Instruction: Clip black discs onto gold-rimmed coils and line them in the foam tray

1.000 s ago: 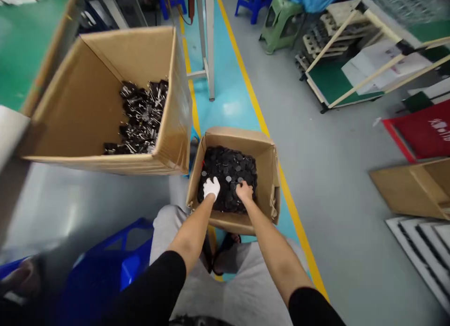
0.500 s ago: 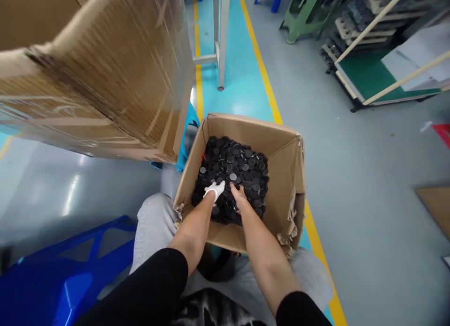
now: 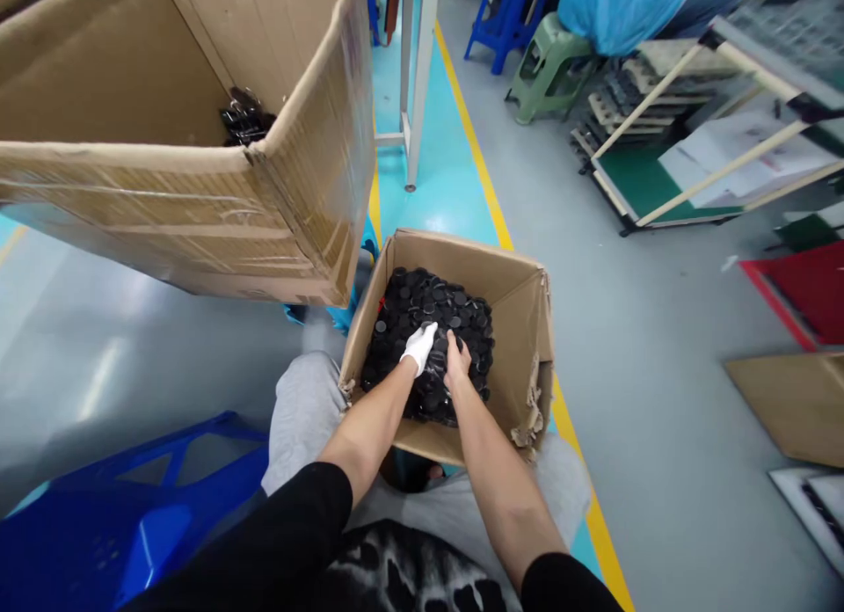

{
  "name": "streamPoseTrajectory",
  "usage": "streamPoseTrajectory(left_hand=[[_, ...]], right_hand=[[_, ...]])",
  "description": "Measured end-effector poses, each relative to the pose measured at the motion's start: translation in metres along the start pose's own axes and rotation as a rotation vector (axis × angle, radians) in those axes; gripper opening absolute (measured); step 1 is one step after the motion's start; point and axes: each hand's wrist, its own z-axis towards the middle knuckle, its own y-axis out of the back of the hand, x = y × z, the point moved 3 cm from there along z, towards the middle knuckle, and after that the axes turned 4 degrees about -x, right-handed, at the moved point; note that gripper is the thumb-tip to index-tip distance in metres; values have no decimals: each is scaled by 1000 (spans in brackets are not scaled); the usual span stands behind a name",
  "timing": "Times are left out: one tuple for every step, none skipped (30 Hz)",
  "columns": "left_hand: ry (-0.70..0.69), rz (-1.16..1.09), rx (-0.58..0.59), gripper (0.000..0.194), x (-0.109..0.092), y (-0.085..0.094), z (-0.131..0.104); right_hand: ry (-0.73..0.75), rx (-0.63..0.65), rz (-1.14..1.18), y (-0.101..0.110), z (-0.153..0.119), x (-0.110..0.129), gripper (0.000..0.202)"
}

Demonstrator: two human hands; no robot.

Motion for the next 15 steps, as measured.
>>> streamPoseTrajectory(left_hand=[[-47,-74,-9,42,-11,-7,-4],[-93,-143,-18,42,-23,-13,-8],[-135,-205,-27,41,-34,-17,-12],[-175,-261,-34,39,-44,-21,-16],[-212,-309,-35,37,-54,-23,-21],[-246,-351,-34,35,-63,-24,-26],[-274,-388,-28,33,-71,-25,-33],[-296,-421,-19,32,-78,-25,-40],[-310,-451,-7,32,-84,-25,-48],[-317,-482,3,31,-90,-26,-56],[-319,-515,13,31,-96,-27,-64],[-319,-550,21,32,-101,-29,-72],[-317,-587,29,33,-107,-30,-80],[-315,-624,37,35,-113,-32,-88],[-312,-658,46,37,-120,-33,-95]], right_hand=[[54,-65,50,4,0,11,39],[107,-131,106,8,-1,21,40],[161,-191,162,12,-2,32,41],[218,-240,211,16,-4,41,43],[273,-280,254,20,-7,50,46],[326,-313,293,25,-12,58,49],[373,-340,326,30,-17,65,52],[414,-364,354,35,-24,71,55],[447,-387,377,41,-31,77,56],[476,-409,396,48,-38,83,56],[501,-428,412,55,-45,89,55],[527,-444,424,62,-52,96,54],[554,-456,433,68,-58,103,52],[582,-464,440,74,-64,111,51],[612,-471,444,80,-69,119,49]])
